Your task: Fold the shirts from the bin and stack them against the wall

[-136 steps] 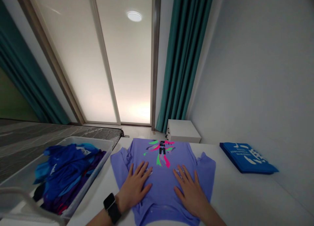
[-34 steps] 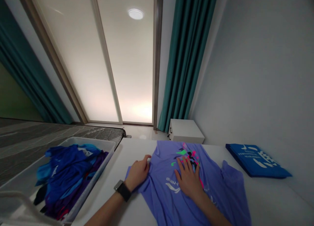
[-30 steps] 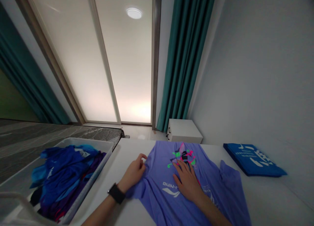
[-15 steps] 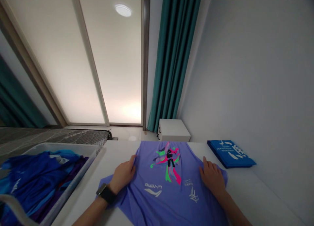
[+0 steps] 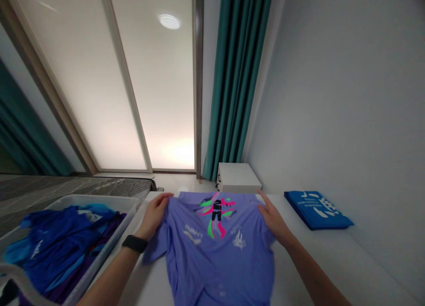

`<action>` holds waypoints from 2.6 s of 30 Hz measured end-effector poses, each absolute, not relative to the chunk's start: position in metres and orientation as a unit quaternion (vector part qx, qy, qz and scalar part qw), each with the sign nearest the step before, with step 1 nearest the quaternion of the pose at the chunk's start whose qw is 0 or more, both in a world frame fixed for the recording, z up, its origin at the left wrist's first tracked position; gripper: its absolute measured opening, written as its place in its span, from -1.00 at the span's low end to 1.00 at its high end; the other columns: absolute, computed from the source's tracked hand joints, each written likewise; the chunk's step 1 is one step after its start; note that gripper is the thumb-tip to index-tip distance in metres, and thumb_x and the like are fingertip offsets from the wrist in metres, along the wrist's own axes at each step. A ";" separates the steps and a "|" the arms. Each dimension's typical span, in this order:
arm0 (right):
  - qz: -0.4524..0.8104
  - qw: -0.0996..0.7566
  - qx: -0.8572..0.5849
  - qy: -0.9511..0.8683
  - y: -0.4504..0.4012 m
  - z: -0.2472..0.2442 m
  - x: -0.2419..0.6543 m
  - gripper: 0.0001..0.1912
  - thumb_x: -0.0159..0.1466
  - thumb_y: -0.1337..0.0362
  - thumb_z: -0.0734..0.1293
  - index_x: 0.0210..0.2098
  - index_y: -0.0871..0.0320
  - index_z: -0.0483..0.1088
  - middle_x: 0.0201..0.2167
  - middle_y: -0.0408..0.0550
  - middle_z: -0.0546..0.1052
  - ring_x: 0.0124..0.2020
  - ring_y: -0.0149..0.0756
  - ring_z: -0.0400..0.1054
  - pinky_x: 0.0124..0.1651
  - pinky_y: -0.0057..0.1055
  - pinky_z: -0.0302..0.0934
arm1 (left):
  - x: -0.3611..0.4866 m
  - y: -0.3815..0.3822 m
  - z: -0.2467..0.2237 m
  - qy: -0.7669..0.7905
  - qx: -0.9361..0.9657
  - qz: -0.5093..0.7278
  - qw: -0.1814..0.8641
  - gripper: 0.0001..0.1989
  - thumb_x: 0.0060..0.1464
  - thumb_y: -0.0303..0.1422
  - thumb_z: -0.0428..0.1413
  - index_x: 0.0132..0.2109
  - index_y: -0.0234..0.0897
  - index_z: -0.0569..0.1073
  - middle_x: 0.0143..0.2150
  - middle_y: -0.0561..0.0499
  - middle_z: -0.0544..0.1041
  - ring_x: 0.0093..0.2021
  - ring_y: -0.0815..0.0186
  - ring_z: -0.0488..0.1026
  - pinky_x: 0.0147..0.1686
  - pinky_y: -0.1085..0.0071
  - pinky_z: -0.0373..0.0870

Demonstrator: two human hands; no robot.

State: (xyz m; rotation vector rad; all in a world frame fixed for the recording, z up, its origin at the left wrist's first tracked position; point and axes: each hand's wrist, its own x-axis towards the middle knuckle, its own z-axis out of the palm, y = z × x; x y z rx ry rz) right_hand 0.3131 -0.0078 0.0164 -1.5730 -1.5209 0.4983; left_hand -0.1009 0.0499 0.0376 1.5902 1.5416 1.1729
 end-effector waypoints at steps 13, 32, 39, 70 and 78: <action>0.165 0.383 -0.647 -0.638 -0.001 0.028 0.343 -0.50 0.26 0.18 0.07 0.05 0.14 0.46 0.06 0.01 0.51 0.12 -0.16 0.35 0.23 -0.17 0.12 | -0.137 0.047 0.050 0.639 0.675 0.344 0.135 -0.56 0.12 -0.16 -0.10 -0.05 -0.23 0.56 -0.09 -0.03 0.62 -0.12 0.16 0.55 -0.12 0.36 0.41; 0.008 -0.026 -0.715 -0.699 -0.036 0.012 0.312 -0.54 0.29 0.33 0.09 0.10 0.13 0.41 0.01 0.20 0.48 0.06 0.02 0.35 0.04 -0.09 0.22 | -0.110 0.003 0.033 0.573 0.810 0.086 -0.093 -0.66 0.22 -0.43 -0.10 0.05 -0.25 0.47 0.05 -0.18 0.50 0.06 0.08 0.41 0.04 0.13 0.30; 0.077 0.056 -0.628 -0.773 -0.013 -0.011 0.242 -0.42 0.39 0.13 0.02 0.33 0.23 0.10 0.35 0.08 0.13 0.35 -0.17 -0.01 0.35 -0.19 -0.12 | -0.059 0.021 -0.020 0.460 0.880 0.120 -0.003 -0.49 0.30 -0.14 -0.10 0.31 -0.17 0.23 0.36 -0.11 0.21 0.33 0.14 0.16 0.27 0.12 0.09; 0.053 0.065 -0.647 -0.758 -0.020 -0.027 0.241 -0.36 0.40 0.00 -0.03 0.35 0.19 0.05 0.39 0.06 0.01 0.40 -0.15 -0.18 0.38 -0.03 -0.32 | -0.063 0.023 -0.020 0.490 0.862 0.124 -0.023 -0.44 0.31 -0.15 -0.14 0.36 -0.26 0.14 0.40 -0.14 0.10 0.39 0.12 0.03 0.32 0.10 0.01; 0.038 0.064 -0.665 -0.743 -0.046 -0.040 0.273 -0.35 0.40 -0.06 -0.05 0.36 0.11 0.04 0.39 0.03 0.03 0.40 -0.16 -0.19 0.38 -0.01 -0.33 | -0.060 0.017 -0.040 0.481 0.864 0.149 -0.016 -0.44 0.32 -0.10 -0.17 0.33 -0.27 0.20 0.38 -0.17 0.15 0.36 0.09 0.08 0.31 0.05 0.02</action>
